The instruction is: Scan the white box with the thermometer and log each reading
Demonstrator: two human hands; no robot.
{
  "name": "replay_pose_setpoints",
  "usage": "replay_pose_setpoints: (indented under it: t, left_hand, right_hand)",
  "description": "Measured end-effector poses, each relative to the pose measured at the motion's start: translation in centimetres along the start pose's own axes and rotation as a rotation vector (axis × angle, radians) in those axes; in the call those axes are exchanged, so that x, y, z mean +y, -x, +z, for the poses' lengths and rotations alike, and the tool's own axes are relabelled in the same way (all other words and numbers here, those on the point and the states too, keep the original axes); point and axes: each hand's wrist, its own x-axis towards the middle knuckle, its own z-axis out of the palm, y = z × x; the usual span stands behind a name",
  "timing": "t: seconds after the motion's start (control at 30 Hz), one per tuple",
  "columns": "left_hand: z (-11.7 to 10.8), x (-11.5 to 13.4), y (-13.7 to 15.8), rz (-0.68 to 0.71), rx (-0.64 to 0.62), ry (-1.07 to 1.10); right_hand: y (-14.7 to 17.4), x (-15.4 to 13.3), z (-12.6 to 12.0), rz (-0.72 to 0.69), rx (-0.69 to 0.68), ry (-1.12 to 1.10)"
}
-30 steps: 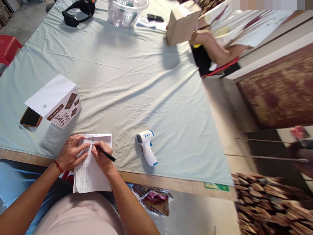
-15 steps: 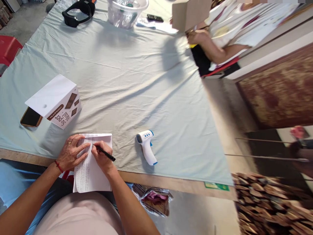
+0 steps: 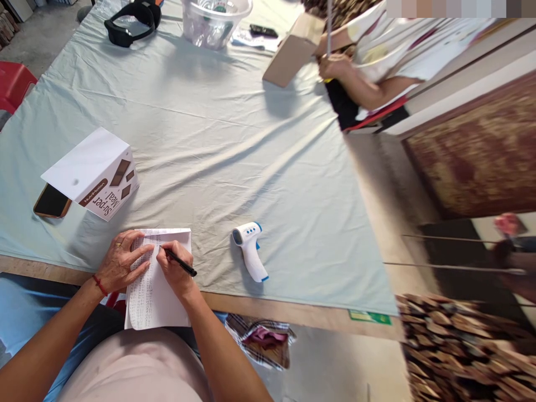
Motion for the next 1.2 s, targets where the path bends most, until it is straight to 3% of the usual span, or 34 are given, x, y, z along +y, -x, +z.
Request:
replay_pose_setpoints:
  t: [0.5,0.63,0.77,0.87,1.03,1.13,1.2]
  left_hand:
    - [0.2,-0.2,0.2,0.016,0.006,-0.005]
    - [0.2,-0.3,0.1,0.011,0.007,-0.005]
    - [0.2,-0.2,0.2,-0.005,0.023,0.06]
    - [0.5,-0.6,0.6,-0.11,0.194,0.168]
    - [0.5,-3.1,1.0,-0.525,0.715,0.108]
    - [-0.1,-5.7,0.0,-0.665,0.798,0.147]
    - [-0.5,-7.5,-0.9,-0.684,0.772,0.224]
  right_hand:
    - [0.1,0.2,0.2,-0.012,0.019,0.012]
    - [0.2,-0.4,-0.1,-0.066,0.094,-0.025]
    - [-1.0,0.0,-2.3,-0.103,0.198,0.018]
    - [-2.9,2.3,-4.6,-0.162,0.168,0.205]
    - [-4.7,6.4,-7.1,-0.128,-0.022,0.538]
    - [-3.9,6.7,-8.2,-0.157,-0.045,0.568]
    - [-3.1,6.5,-9.2,-0.106,0.04,0.596]
